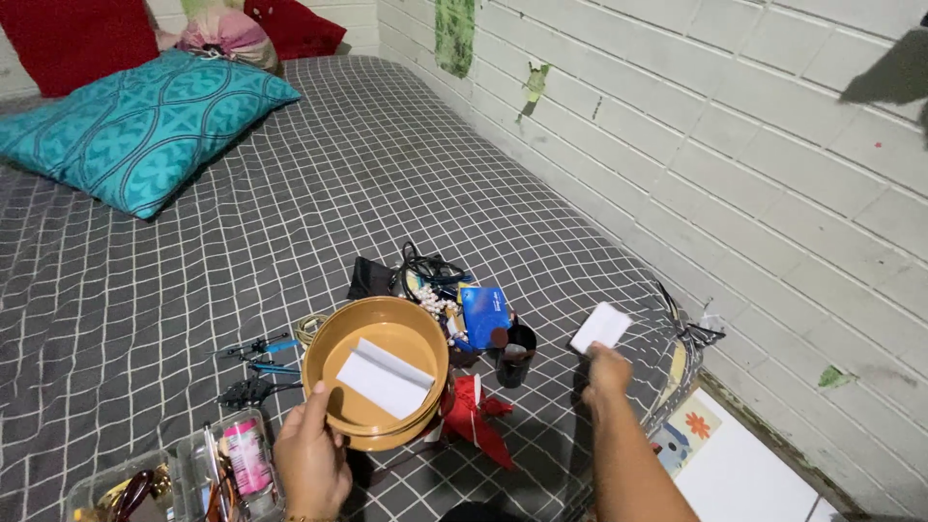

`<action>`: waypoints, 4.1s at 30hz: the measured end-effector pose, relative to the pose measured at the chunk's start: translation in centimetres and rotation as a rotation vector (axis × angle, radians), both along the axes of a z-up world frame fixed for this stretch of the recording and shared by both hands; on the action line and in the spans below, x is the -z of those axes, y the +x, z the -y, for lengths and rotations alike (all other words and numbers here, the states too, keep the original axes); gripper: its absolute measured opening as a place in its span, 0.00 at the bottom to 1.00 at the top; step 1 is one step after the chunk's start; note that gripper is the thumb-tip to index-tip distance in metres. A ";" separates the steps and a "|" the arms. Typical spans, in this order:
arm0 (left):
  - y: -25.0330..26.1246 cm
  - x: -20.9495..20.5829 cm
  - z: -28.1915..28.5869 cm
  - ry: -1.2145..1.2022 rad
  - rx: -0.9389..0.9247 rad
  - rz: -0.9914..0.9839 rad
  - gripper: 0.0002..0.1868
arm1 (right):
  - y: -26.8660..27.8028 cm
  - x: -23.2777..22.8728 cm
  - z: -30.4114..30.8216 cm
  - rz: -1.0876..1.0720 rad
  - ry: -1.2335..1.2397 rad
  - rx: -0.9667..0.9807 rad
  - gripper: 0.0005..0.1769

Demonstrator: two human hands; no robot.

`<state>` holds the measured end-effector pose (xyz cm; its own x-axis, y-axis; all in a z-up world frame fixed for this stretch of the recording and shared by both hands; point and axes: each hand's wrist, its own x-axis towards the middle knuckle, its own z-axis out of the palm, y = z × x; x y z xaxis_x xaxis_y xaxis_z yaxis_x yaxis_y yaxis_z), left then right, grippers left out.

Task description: Organize items from a closet shelf and drawer by sorting them on a bed.

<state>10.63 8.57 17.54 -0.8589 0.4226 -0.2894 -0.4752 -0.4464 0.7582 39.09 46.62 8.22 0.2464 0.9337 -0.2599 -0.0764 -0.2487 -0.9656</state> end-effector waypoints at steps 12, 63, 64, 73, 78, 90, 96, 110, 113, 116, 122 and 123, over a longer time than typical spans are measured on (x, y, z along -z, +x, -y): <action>-0.9 3.8 2.3 -0.068 -0.130 -0.011 0.15 | -13.9 -19.7 23.5 0.117 0.728 -1.076 0.11; -5.9 4.1 7.9 0.040 -0.350 0.048 0.14 | -14.2 -1.4 20.2 0.963 0.920 -0.505 0.27; -5.7 4.1 7.8 0.042 -0.349 0.048 0.14 | -14.0 -1.3 20.1 0.963 0.922 -0.503 0.27; -4.8 4.7 8.7 -0.024 -0.310 0.040 0.15 | -13.4 -4.0 20.4 0.918 0.632 -0.710 0.11; -4.7 4.4 9.2 -0.050 -0.311 0.030 0.15 | -13.8 -14.0 22.9 0.712 0.648 -0.712 0.10; -4.0 2.8 10.6 -0.075 -0.313 0.025 0.15 | -13.9 -26.3 23.7 0.379 1.238 -0.857 0.12; -6.1 3.1 9.6 -0.012 -0.313 -0.001 0.15 | -14.5 -28.2 21.9 0.129 1.076 -0.749 0.15; -7.4 3.4 3.8 0.074 -0.181 0.023 0.13 | -17.2 -25.7 19.8 -0.051 0.371 -0.865 0.23; -7.0 1.5 3.8 0.066 -0.160 0.037 0.14 | -17.2 -29.7 20.1 -0.024 0.300 -0.862 0.22; -6.4 -4.0 3.9 0.059 -0.141 0.024 0.15 | -17.5 -35.6 20.5 0.002 0.296 -0.854 0.21; -4.7 -13.2 6.5 0.018 -0.133 0.046 0.12 | -17.0 -46.7 21.0 -0.121 0.339 -0.825 0.19; -4.1 -14.7 7.1 0.013 -0.142 0.062 0.11 | -16.6 -48.5 21.1 -0.163 0.358 -0.832 0.20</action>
<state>6.57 1.46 32.26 -0.8909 0.3024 -0.3388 -0.4522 -0.5222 0.7230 22.46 25.55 56.75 -0.5551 0.8250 0.1062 -0.1489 0.0270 -0.9885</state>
